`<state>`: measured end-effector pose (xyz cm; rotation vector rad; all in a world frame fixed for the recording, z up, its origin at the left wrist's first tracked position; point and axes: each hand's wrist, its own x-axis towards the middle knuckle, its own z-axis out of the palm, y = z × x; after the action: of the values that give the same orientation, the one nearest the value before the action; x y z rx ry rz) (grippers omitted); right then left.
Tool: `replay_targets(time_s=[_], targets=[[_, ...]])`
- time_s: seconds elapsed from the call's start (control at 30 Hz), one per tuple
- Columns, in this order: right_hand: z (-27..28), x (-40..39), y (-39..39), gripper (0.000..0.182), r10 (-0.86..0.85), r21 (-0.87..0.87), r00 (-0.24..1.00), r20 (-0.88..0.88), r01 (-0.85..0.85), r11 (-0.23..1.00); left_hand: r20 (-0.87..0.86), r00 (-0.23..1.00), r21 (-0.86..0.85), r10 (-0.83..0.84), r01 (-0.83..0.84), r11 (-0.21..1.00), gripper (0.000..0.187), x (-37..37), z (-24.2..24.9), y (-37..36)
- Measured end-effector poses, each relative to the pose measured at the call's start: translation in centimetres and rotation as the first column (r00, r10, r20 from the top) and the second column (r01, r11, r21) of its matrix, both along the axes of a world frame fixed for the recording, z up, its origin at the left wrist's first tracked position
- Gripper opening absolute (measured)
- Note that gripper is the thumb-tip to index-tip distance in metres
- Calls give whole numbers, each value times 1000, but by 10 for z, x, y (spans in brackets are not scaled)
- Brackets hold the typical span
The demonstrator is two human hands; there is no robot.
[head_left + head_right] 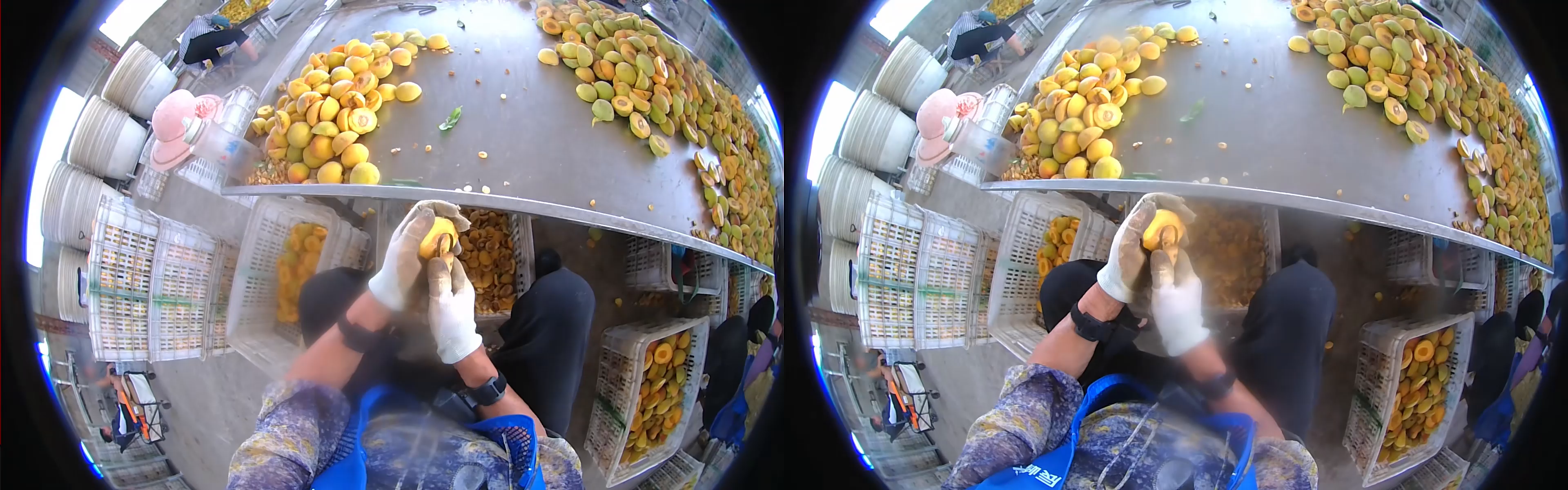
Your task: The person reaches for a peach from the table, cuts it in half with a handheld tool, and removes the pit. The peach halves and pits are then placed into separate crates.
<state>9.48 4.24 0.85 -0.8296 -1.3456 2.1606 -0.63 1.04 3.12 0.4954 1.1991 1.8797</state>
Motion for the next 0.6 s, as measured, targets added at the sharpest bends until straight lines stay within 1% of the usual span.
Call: replay_targets(time_s=[0.07,0.17,0.2,0.3,0.33,0.43,0.53,0.6], targets=[[-4,3,0,29,-18,136,999,32,14,991,101,995,44,-24,19,999,34,2,8,1],[-9,10,-1,23,46,152,998,43,-52,987,99,987,179,-126,107,978,42,0,21,-2],[1,13,1,19,50,156,999,-3,-49,987,91,985,167,-148,132,977,50,-2,27,-4],[5,16,1,19,37,72,996,-79,-31,997,-32,983,178,-180,183,967,54,-5,29,-8],[7,17,1,19,47,64,998,-51,-44,997,-32,983,174,-183,186,967,55,-7,30,-9],[3,18,3,24,55,133,997,-57,-47,990,-27,980,163,-196,198,966,58,-11,30,-13],[-27,8,5,29,-49,184,995,-82,63,981,-14,980,149,-201,201,968,63,-11,19,-5],[-31,5,7,32,-127,102,986,-107,138,985,-117,971,60,-209,217,974,67,-7,19,0]])
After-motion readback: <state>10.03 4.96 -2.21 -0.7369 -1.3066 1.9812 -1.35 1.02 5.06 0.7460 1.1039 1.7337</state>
